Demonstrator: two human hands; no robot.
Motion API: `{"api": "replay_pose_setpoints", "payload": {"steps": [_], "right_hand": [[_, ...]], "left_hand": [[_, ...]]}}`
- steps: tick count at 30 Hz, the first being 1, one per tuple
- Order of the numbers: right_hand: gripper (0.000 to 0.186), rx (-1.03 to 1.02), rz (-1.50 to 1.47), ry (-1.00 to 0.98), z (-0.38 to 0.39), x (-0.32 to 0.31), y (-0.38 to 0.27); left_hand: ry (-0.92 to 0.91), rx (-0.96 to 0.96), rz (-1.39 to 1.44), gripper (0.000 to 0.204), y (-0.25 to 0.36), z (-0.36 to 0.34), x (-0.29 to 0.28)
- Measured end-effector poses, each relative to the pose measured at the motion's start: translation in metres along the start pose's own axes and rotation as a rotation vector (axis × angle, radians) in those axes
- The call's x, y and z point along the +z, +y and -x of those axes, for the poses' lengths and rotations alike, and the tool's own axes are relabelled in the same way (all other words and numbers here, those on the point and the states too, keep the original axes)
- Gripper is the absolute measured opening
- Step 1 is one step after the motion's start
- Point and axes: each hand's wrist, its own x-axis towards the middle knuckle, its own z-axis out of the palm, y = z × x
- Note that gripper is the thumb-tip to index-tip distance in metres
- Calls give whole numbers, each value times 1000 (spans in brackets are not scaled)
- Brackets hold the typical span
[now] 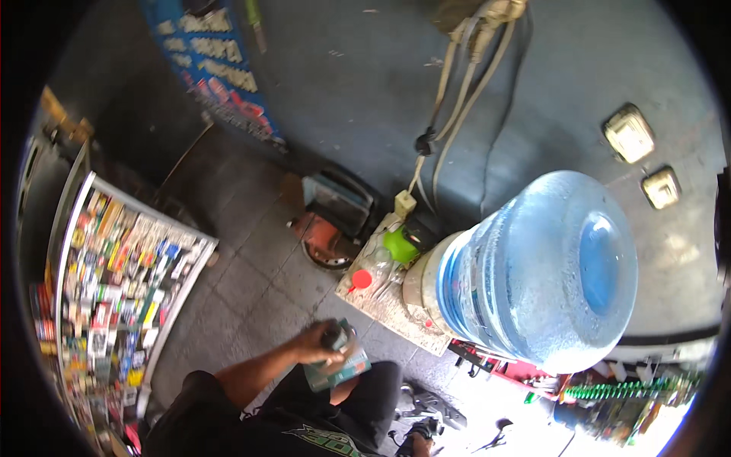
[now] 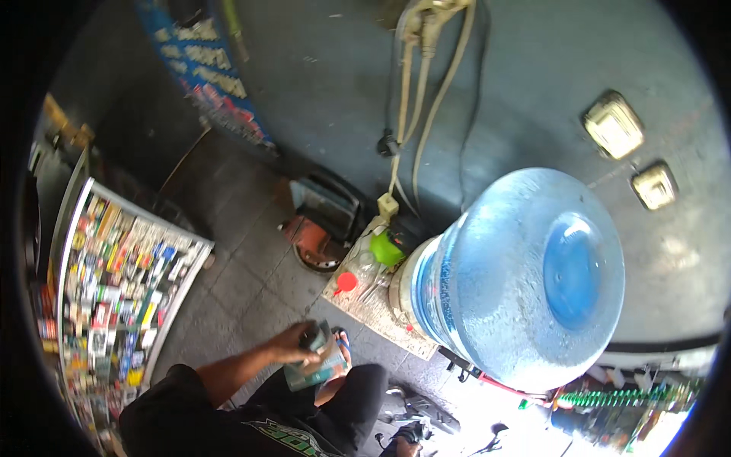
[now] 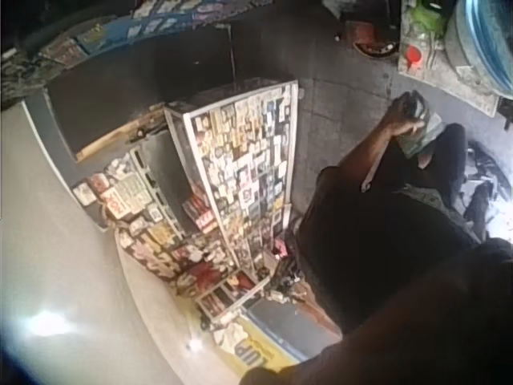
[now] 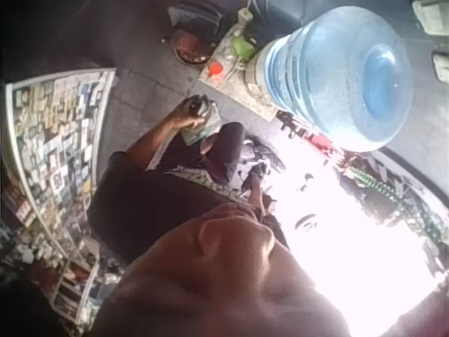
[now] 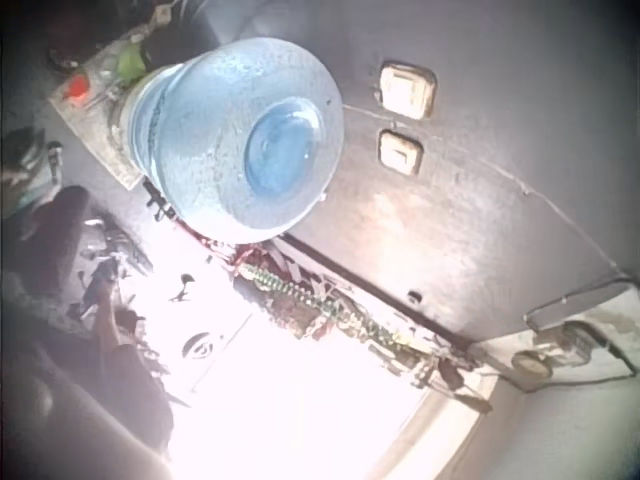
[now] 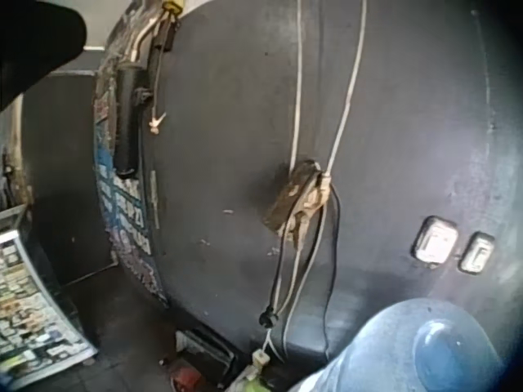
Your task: The person removes a motorcycle wheel using an impact wrench, takes off the brake shoe, selects a new brake shoe from a display case, and grinds the surface of the new brake shoe with a handheld power grinder.
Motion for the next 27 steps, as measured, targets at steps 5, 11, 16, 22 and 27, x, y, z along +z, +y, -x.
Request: {"api": "replay_pose_setpoints", "payload": {"steps": [5,11,16,22,27], "right_hand": [[74,-65,-165,107,-8,156,-4],[94,533,-416,81,-65,346,-57],[99,479,-501,289,-128,454,-79],[102,564,-485,607,-174,585,-49],[100,815,-701,981,-224,614,-44]], "left_hand": [[-464,37,-344,111,-1,-17,33],[-683,546,-765,111,-125,-80,88],[-907,544,-752,116,-279,-172,131],[-1073,740,-809,114,-433,-237,140],[-999,842,-797,115,-497,-276,148]]}}
